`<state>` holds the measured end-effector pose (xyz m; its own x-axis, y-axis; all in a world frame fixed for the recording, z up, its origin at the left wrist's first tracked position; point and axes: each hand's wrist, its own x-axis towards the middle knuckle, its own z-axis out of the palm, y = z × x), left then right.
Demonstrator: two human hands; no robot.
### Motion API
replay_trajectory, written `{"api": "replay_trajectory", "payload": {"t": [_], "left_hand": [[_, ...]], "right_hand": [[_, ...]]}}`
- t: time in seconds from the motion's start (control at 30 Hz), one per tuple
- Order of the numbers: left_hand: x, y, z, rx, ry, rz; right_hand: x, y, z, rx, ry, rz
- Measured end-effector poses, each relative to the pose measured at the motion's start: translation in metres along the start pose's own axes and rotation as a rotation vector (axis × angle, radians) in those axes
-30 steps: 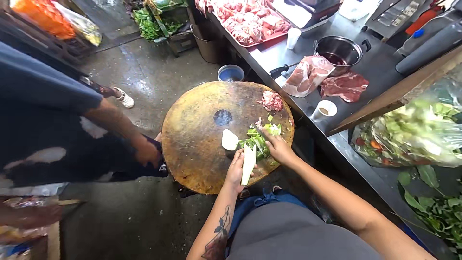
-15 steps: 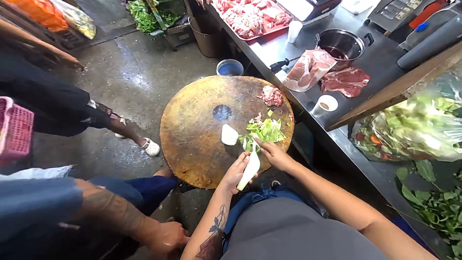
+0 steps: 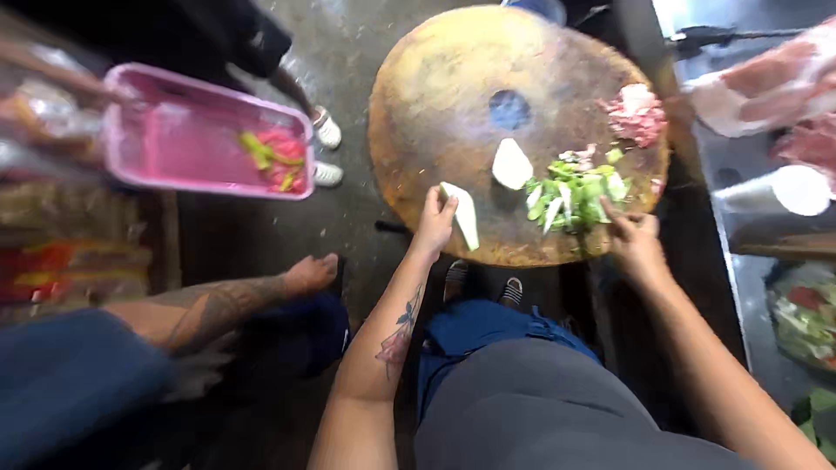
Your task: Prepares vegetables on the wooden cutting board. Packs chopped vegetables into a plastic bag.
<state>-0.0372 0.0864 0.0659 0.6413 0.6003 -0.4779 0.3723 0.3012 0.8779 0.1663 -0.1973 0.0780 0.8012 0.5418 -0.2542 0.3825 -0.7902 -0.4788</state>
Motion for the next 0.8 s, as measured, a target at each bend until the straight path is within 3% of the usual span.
{"api": "replay_trajectory", "payload": {"t": [0.2,0.43,0.67,0.8], "left_hand": [[-0.03,-0.035,-0.08,-0.052,0.155,0.124],[-0.065,-0.072,-0.102,-0.11,0.289,0.005],[-0.073,-0.065,-0.091,-0.103,0.185,0.019],[-0.099,-0.067,-0.103,-0.322,-0.107,-0.125]], "right_hand": [[0.016,-0.007,-0.003,-0.082,-0.005,-0.157],[0.031,-0.021,-0.01,-0.137,0.026,-0.159],[0.039,-0.041,-0.011,-0.204,-0.004,-0.127],[0.022,-0.039,-0.012,-0.135,0.019,-0.141]]}}
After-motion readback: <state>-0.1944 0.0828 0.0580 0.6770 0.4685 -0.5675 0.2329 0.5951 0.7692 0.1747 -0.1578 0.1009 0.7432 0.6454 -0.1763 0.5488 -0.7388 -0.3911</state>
